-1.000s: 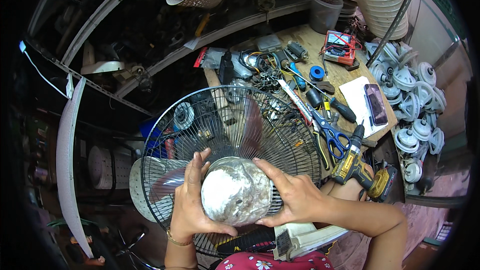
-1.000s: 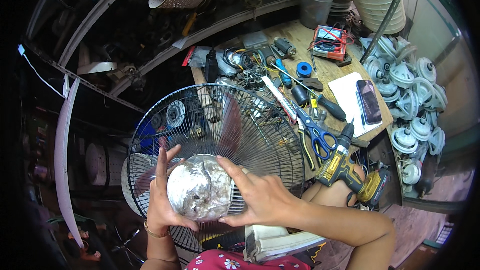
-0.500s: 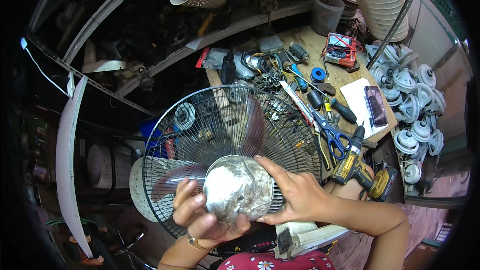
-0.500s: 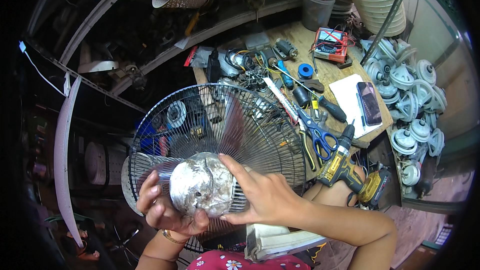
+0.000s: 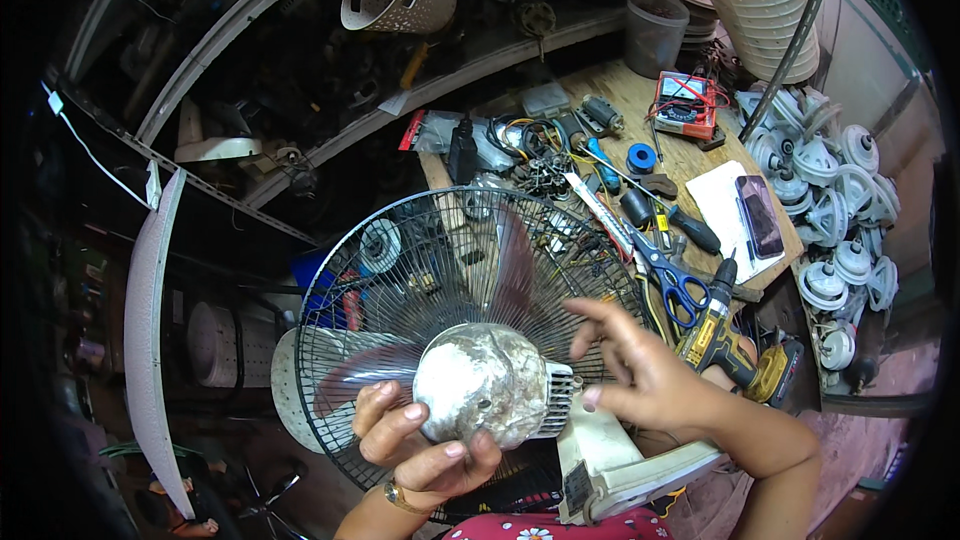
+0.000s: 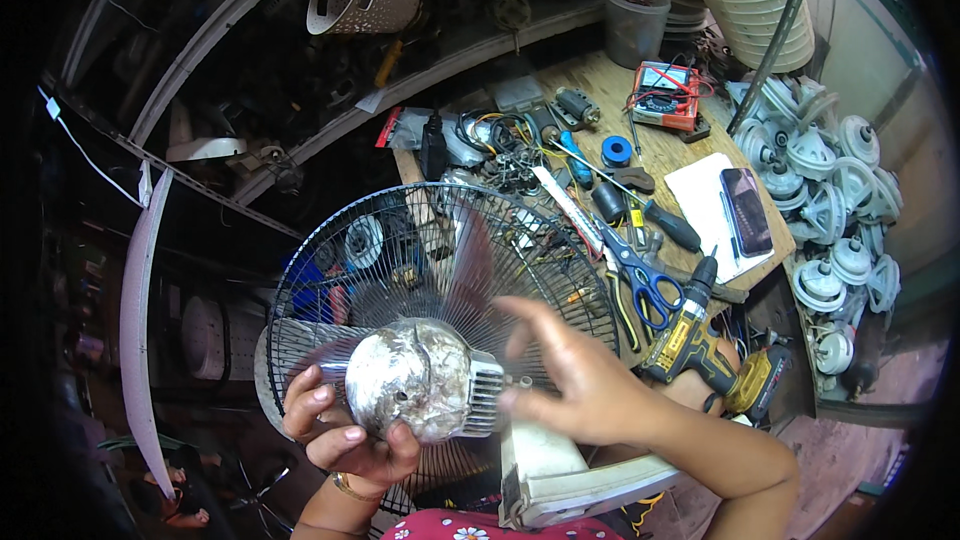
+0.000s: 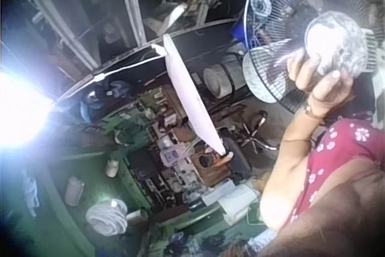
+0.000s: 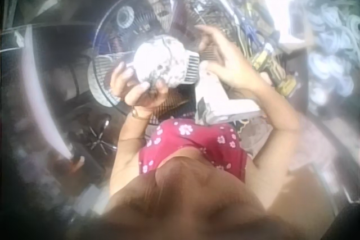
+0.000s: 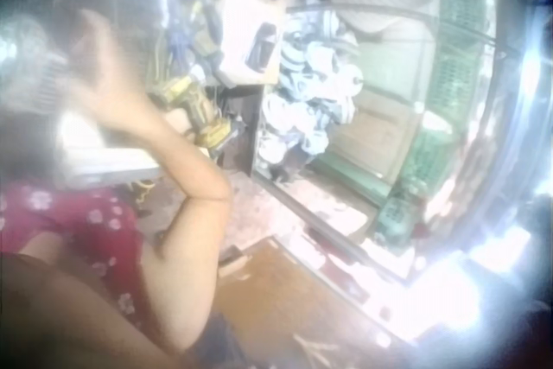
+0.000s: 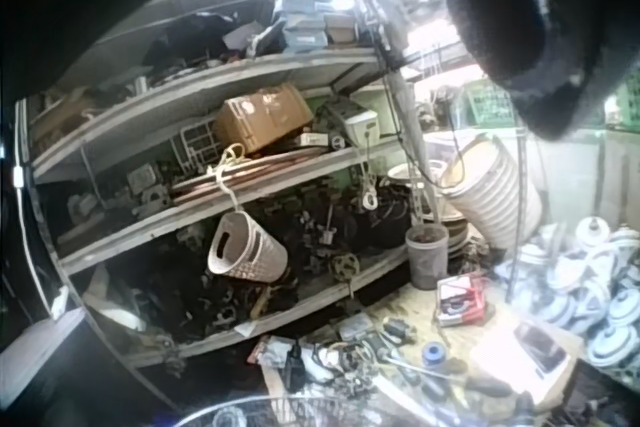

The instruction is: The person removes the plastic cover from a fan motor, uses a screwdriver to work on internal components and wiring, and then replaces the cover.

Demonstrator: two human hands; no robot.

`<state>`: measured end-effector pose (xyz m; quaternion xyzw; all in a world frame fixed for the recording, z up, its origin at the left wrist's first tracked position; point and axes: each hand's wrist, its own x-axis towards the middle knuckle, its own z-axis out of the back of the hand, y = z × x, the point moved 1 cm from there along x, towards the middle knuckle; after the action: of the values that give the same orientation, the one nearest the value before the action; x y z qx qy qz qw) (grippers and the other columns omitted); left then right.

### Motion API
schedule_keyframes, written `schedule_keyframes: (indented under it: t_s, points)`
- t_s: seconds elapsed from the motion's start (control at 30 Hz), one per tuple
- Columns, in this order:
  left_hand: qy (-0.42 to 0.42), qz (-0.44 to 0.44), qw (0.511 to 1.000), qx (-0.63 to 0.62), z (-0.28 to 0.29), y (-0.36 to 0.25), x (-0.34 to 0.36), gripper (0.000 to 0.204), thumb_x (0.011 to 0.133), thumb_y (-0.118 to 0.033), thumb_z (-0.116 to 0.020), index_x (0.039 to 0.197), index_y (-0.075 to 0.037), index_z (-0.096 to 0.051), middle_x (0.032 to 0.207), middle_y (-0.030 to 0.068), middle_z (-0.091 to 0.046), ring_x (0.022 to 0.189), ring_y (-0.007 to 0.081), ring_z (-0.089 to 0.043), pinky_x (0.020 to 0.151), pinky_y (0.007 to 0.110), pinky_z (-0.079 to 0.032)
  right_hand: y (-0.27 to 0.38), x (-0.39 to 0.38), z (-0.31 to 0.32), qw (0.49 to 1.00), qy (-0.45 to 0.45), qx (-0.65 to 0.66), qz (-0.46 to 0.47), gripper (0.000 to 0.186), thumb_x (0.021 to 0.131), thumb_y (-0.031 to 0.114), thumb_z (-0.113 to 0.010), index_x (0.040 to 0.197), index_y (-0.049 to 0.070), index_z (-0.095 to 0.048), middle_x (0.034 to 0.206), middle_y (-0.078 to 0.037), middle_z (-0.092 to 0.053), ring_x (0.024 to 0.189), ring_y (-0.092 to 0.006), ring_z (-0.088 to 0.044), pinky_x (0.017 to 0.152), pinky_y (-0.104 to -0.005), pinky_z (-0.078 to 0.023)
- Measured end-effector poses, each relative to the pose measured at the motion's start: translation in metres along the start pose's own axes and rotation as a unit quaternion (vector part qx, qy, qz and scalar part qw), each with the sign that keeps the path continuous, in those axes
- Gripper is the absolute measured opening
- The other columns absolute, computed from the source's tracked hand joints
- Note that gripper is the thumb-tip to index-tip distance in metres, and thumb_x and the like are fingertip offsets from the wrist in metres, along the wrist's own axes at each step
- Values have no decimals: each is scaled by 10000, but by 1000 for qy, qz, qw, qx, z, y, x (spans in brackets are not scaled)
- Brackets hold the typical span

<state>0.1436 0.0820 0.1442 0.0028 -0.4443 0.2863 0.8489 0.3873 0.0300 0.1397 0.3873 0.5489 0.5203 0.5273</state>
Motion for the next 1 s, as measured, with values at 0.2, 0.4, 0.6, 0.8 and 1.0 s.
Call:
schedule_keyframes:
  t_s: [0.2,0.4,0.6,0.8,1.0]
  points:
    - [96,-67,992,40,7,-8,5,225,844,-168,-593,919,-345,-475,1033,-44,-496,1108,257,-409,980,502,-287,-19,5,17,951,-158,264,9,434,771,-65,-419,1193,35,-431,985,-74,-530,743,-88,-477,673,-227,-424]
    - [111,-128,985,32,7,-13,10,257,659,-214,-737,763,-371,-561,832,-149,-566,961,160,-466,958,471,-240,-30,10,16,900,-123,418,-22,418,764,-117,-491,1149,46,-470,1004,-101,-571,864,-201,-593,719,-280,-472]
    - [73,-136,987,38,0,-8,1,242,629,-241,-694,814,-387,-641,838,-194,-581,790,93,-408,881,411,-223,-15,10,27,890,-131,436,26,394,840,-98,-504,1218,-1,-451,1038,-131,-578,942,-254,-640,841,-358,-546]
    - [55,-127,990,17,3,-3,-2,157,689,-252,-731,825,-326,-708,884,-207,-615,806,100,-398,781,311,-280,-17,7,29,893,-152,422,32,327,922,6,-529,1238,-24,-450,1031,-160,-626,833,-221,-663,744,-307,-554]
    - [47,-140,989,24,0,-5,-8,167,759,-414,-740,897,-350,-670,1024,-248,-567,907,128,-368,750,308,-282,-36,10,27,864,-214,456,-3,330,898,26,-517,1219,-37,-470,1090,-174,-614,831,-203,-623,730,-288,-483]
